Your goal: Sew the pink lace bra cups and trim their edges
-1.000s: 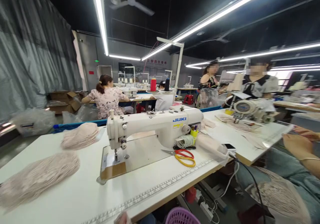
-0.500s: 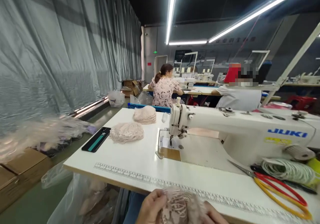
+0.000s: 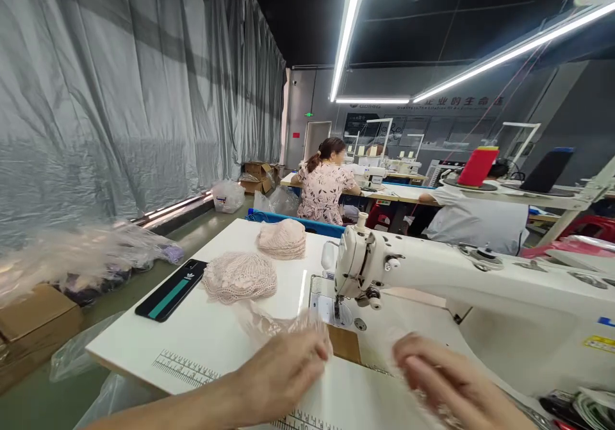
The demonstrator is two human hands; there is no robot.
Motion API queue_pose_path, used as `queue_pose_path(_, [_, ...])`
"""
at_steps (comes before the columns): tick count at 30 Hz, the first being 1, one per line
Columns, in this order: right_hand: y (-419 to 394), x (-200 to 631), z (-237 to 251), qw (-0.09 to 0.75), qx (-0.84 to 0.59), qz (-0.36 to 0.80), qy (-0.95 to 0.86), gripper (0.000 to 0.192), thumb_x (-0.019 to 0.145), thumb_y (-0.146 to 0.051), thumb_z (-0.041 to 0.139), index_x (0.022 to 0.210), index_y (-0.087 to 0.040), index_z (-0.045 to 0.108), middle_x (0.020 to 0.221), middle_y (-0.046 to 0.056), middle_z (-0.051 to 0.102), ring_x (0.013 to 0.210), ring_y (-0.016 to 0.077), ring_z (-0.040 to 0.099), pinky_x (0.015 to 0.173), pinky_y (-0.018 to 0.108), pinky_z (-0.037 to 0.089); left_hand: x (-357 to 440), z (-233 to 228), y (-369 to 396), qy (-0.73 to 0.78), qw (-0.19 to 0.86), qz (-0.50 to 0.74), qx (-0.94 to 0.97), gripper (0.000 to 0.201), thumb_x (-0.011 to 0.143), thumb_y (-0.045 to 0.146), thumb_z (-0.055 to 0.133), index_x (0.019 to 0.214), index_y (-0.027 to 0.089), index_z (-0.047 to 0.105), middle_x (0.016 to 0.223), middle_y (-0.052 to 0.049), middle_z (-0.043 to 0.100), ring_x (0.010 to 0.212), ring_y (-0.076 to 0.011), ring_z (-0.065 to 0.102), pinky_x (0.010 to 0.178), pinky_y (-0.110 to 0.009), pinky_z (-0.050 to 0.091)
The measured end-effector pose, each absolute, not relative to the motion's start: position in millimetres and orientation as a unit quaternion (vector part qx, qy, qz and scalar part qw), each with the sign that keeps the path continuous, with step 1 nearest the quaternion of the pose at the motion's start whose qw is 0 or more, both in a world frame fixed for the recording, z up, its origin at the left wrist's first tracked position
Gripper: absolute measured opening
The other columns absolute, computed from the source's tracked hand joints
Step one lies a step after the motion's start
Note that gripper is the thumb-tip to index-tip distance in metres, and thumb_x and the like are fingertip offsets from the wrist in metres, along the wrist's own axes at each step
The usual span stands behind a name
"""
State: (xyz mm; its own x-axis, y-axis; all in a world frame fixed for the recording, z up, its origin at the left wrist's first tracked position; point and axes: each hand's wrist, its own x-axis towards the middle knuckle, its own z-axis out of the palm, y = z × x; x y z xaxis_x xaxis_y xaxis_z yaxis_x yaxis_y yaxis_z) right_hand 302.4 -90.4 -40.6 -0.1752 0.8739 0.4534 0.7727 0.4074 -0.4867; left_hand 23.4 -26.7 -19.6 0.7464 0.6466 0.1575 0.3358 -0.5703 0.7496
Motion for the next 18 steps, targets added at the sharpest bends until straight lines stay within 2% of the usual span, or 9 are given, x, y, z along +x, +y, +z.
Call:
queue_pose_path(1, [-83,295,-48,0.274,-0.52,0.118,-0.801,0.026,0.09,-0.038,0.043,0.082,-0.022,0.063,0.076,0.002,0.066,0.062,0.013,0.062,0.055,0.02,0.051,30,-30,-19,0.264,0.296,0.125,0.909,0.009,0.087,0.022,0.048,0.089,0.018,0.055,0.098,-0.005,0.061,0.095,-0.0209,0.055,0.082,-0.032,0.043])
queue_pose_path(4, [-70,281,-76,0.223,-0.528,0.084,-0.815,0.028,0.094,-0.027,0.032,0.086,-0.023,0.059,0.08,0.002,0.064,0.067,0.0122,0.062,0.059,0.02,0.049,40,-52,-1,0.272,0.113,-0.019,0.955,0.013,0.086,0.01,0.045,0.082,0.017,0.056,0.096,-0.003,0.061,0.091,-0.0216,0.054,0.071,-0.031,0.043])
queue_pose_path(6, [-70,278,-90,0.205,-0.539,0.011,-0.817,0.024,0.094,-0.028,0.035,0.094,-0.025,0.058,0.088,0.003,0.064,0.073,0.013,0.063,0.057,0.02,0.049,42,-57,8,0.279,0.039,-0.041,0.959,0.02,0.086,0.003,0.04,0.082,0.016,0.055,0.095,-0.003,0.06,0.087,-0.0206,0.054,0.063,-0.028,0.042])
queue_pose_path(9, [-70,282,-100,0.155,-0.516,-0.112,-0.835,0.022,0.089,-0.032,0.044,0.104,-0.026,0.059,0.095,0.004,0.066,0.077,0.0165,0.064,0.055,0.023,0.052,43,-61,19,0.224,-0.013,-0.024,0.974,0.015,0.085,0.007,0.043,0.089,0.015,0.055,0.094,-0.006,0.059,0.085,-0.0217,0.052,0.059,-0.028,0.042])
queue_pose_path(11, [-66,287,-104,0.133,-0.497,-0.19,-0.836,0.028,0.086,-0.034,0.048,0.111,-0.026,0.059,0.097,0.006,0.068,0.079,0.0203,0.065,0.055,0.028,0.054,44,-68,26,0.194,-0.004,0.006,0.981,0.015,0.086,0.019,0.05,0.1,0.016,0.054,0.1,-0.008,0.057,0.088,-0.0234,0.052,0.065,-0.031,0.045])
queue_pose_path(14, [-56,292,-111,0.101,-0.474,-0.27,-0.832,0.04,0.084,-0.04,0.05,0.12,-0.024,0.057,0.11,0.012,0.066,0.088,0.0308,0.066,0.055,0.041,0.056,44,-80,35,0.17,0.053,0.037,0.983,0.044,0.079,0.039,0.061,0.118,0.021,0.049,0.118,-0.016,0.05,0.11,-0.0349,0.046,0.084,-0.048,0.042])
queue_pose_path(16, [-52,293,-111,0.078,-0.462,-0.273,-0.84,0.048,0.083,-0.047,0.05,0.125,-0.024,0.053,0.12,0.015,0.059,0.095,0.0398,0.062,0.053,0.052,0.055,43,-83,40,0.161,0.111,0.051,0.979,0.058,0.077,0.044,0.062,0.128,0.026,0.043,0.134,-0.019,0.037,0.126,-0.0442,0.027,0.093,-0.062,0.029])
queue_pose_path(18, [-52,294,-105,0.059,-0.455,-0.226,-0.86,0.053,0.083,-0.051,0.048,0.13,-0.027,0.047,0.128,0.016,0.051,0.102,0.0467,0.056,0.053,0.063,0.051,41,-82,44,0.163,0.181,0.06,0.968,0.064,0.077,0.046,0.06,0.134,0.033,0.035,0.145,-0.016,0.022,0.132,-0.0462,0.009,0.096,-0.07,0.014])
